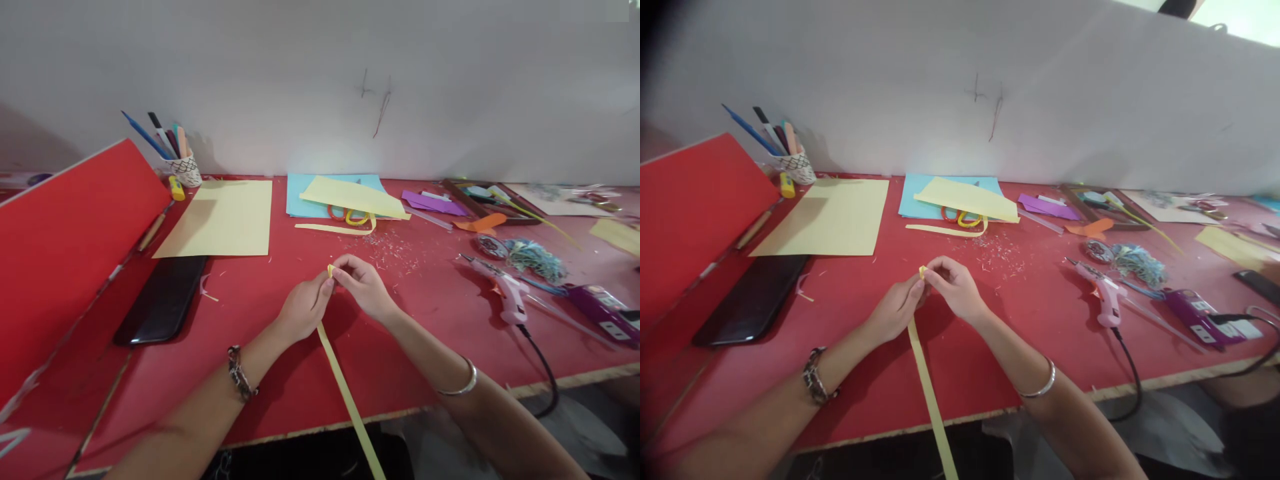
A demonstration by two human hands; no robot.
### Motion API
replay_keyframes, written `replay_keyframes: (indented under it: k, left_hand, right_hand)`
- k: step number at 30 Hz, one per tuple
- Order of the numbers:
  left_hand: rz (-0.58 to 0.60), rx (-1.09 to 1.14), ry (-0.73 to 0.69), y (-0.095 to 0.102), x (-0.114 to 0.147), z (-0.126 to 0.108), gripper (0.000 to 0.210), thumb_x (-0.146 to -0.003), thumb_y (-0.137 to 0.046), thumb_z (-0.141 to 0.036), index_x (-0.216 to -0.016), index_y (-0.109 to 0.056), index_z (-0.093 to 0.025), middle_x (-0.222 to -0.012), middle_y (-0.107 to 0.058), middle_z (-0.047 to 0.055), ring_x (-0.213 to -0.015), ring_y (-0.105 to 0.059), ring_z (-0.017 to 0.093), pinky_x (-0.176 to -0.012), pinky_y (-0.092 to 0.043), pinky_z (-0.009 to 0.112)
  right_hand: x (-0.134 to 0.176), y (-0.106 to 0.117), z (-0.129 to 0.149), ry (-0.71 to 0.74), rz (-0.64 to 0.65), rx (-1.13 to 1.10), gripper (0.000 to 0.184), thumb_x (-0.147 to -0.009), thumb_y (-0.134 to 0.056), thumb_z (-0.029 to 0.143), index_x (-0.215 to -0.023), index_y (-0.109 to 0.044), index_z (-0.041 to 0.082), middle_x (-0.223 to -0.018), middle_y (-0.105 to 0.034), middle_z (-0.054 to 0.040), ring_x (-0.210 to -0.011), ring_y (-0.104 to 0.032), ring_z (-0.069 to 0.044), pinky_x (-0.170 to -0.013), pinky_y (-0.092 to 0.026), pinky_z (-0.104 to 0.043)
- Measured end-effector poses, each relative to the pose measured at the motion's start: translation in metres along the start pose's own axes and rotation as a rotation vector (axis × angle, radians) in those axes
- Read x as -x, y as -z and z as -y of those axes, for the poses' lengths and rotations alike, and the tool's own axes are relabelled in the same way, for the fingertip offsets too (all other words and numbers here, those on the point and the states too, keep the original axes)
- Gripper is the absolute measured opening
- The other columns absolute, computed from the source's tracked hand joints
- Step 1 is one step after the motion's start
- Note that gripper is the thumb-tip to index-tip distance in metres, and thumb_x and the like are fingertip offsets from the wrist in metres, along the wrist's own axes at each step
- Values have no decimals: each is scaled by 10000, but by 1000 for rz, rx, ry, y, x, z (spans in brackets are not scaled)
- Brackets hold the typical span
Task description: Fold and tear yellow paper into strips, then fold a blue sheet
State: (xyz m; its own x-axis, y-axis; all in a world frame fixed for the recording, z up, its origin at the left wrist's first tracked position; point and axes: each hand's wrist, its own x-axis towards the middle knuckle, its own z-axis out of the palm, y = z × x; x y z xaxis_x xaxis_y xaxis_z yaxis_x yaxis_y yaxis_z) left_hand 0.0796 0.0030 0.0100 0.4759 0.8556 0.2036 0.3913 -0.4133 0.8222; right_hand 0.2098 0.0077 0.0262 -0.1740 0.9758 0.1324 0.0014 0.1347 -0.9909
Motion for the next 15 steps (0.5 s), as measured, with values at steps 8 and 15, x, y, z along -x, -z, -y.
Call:
replay_keyframes:
  k: [8, 15]
  left_hand:
    - [-78, -21, 56, 3, -3, 1, 407, -823, -247, -420, -527, -386, -179, -480, -356, -42, -458, -360, 95, -453, -237, 215]
    - [-145, 97, 113, 3, -6, 5, 380, -822, -247, -374, -520, -366, -177, -481, -327, -49, -455, -335, 84, -454, -245, 209]
  right_hand:
    - [1, -1, 0, 51, 69, 95, 113, -726, -488, 239, -632, -478, 178, -569, -477, 43, -524, -481, -73, -534, -399, -226]
    - [1, -1, 1, 23, 89, 178, 122, -728, -451, 228, -617, -462, 179, -551, -441, 47, -523, -437, -75, -536, -368, -225]
